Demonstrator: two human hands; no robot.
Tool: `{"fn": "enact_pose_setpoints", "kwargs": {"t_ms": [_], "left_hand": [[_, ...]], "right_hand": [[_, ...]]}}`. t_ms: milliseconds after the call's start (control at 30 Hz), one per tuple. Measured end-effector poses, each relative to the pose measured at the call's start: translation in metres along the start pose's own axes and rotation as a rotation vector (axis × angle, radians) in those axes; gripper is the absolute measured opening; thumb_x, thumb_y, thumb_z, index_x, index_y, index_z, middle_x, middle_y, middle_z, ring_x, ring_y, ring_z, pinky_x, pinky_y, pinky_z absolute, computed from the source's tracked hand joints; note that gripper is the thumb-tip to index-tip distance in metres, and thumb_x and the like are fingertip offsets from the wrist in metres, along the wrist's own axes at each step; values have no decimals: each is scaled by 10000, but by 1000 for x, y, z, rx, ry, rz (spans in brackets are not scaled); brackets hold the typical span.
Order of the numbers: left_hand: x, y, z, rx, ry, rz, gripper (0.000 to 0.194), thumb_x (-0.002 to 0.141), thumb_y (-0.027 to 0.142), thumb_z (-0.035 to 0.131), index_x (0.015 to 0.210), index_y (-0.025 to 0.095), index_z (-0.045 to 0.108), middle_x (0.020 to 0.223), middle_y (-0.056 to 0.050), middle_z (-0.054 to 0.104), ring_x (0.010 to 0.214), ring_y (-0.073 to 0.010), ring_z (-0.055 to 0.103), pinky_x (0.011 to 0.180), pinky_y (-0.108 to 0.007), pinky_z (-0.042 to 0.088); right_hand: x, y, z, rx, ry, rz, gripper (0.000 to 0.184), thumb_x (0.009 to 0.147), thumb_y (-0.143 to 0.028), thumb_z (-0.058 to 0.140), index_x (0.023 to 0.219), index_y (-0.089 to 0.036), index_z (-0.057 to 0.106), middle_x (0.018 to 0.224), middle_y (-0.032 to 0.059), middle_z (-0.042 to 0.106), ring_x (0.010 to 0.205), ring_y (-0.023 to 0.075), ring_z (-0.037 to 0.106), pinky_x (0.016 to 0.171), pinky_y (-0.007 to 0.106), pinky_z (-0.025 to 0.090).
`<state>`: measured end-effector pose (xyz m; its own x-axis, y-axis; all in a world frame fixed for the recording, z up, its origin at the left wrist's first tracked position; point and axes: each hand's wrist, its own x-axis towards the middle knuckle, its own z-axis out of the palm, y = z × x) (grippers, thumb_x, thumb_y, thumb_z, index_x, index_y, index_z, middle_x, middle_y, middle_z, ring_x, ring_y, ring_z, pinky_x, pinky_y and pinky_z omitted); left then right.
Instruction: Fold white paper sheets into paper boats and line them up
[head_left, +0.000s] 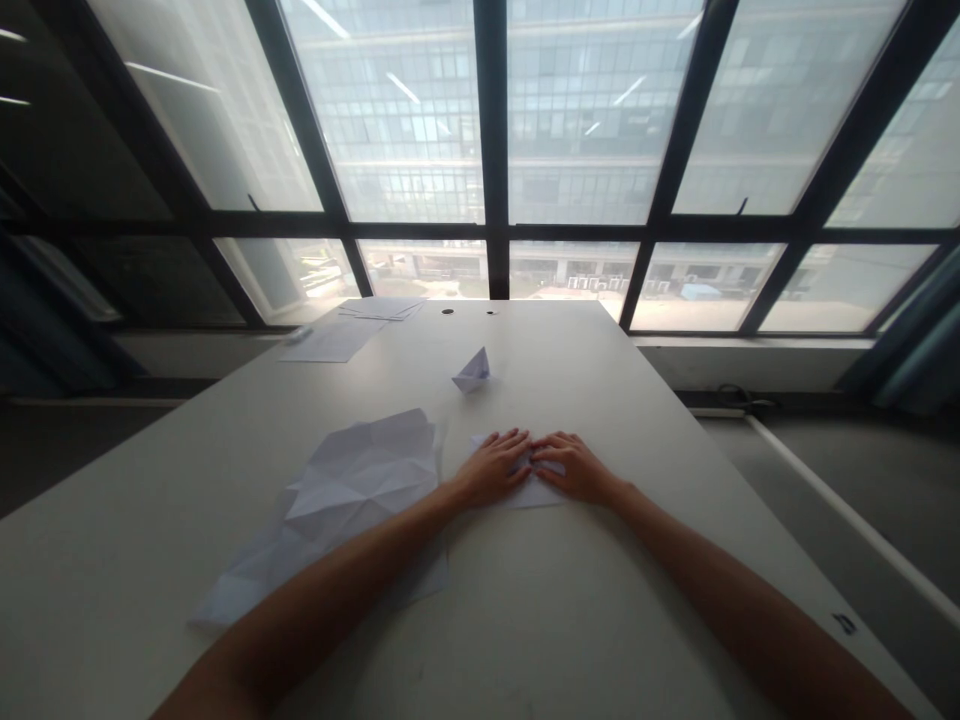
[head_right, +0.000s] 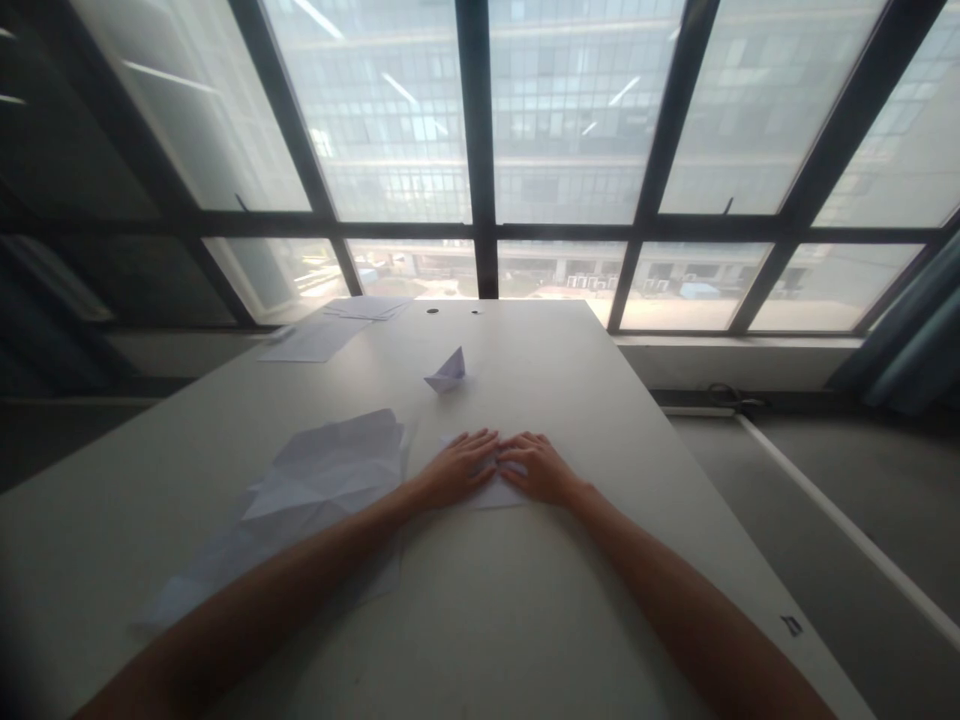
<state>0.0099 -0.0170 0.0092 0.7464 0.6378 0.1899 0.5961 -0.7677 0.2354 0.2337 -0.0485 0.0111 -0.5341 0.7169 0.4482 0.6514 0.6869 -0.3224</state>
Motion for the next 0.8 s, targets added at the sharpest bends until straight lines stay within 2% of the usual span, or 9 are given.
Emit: {"fn": "enact_pose_setpoints", "kwargs": {"t_ms": [267,400,500,633,733,800], "left_hand": [[2,1,-3,92,57,-16,444,969,389,462,1389,247,490,1455,-84,484,1388,-258,381,1165,-510,251],[2,-2,0,76,34,-22,469,982,419,418,1419,251,452,1506,-70,422,1431,-267,300,1159,-518,255],[3,-4,6,71,16,-40,457,991,384,385,1431,270,433,1532,-46,386,1437,-252,289,1166,-511,236],[5,-11,9,115,89,-187,420,980,329,390,1386,267,477,1517,-65,407,1420,-267,317,1159,-537,219],[5,-17,10,141,155,-357,439,967,365,419,1378,223,475,1500,-125,416,1406,-325,322,1134,-573,223],[5,-21,10,131,182,-422,508,956,407,439,1412,184,427,1483,-169,416,1394,-358,324,1121,-584,224]], "right_hand": [[0,-3,-2,-51,32,22,154,869,-294,673,1013,-280,725,1096,42,688,1052,208,592,964,385,396],[1,-2,1,-89,33,78,98,887,-272,647,934,-256,731,1028,44,699,1003,200,606,933,368,398],[2,-5,4,-138,23,118,116,883,-247,645,979,-229,709,1009,50,697,996,203,601,927,362,393],[1,-10,2,-207,14,156,142,899,-245,623,1020,-226,695,1032,57,696,1028,214,587,975,391,355],[-2,-10,-1,-243,2,182,128,912,-247,603,983,-230,707,1053,62,702,1048,224,582,997,414,336],[-5,-8,-2,-249,7,205,142,922,-247,585,982,-236,713,1084,60,704,1064,229,577,1002,423,336]]}}
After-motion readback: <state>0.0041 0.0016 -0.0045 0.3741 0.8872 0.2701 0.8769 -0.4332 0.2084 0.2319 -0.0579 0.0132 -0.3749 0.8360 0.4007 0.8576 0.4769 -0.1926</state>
